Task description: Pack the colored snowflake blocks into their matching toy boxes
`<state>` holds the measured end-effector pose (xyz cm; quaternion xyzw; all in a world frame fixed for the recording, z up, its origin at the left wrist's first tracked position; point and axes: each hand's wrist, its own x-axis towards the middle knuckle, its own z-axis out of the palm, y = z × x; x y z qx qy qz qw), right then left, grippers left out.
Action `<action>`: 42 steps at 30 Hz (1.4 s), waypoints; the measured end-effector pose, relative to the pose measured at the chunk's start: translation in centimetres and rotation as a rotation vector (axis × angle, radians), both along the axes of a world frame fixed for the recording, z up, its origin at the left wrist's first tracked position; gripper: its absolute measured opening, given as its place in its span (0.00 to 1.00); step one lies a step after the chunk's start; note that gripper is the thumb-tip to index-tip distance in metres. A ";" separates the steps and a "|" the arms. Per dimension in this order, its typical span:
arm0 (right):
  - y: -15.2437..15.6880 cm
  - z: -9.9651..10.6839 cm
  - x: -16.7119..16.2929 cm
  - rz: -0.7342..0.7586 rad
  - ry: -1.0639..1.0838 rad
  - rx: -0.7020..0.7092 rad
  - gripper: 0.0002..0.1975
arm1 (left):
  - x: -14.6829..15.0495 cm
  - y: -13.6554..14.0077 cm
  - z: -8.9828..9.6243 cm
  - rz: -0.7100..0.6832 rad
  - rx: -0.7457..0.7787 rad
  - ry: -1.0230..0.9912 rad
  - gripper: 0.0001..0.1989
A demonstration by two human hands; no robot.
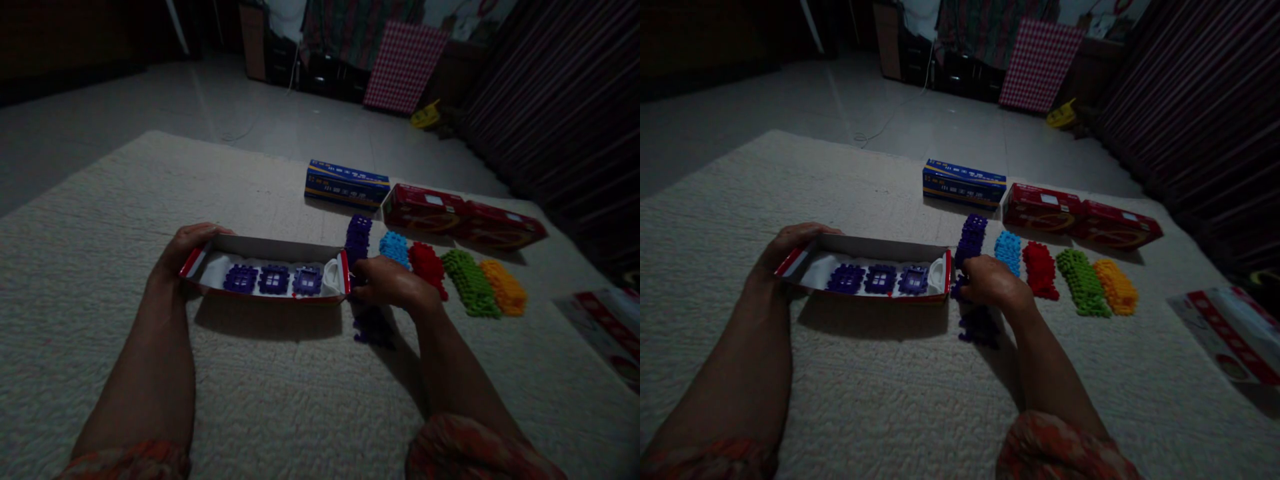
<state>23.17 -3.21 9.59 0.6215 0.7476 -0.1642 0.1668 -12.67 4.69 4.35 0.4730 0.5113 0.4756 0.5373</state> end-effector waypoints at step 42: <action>1.9 5.0 -7.7 0.234 0.273 0.357 0.20 | -0.8 0.8 -1.3 -0.108 0.012 -0.054 0.12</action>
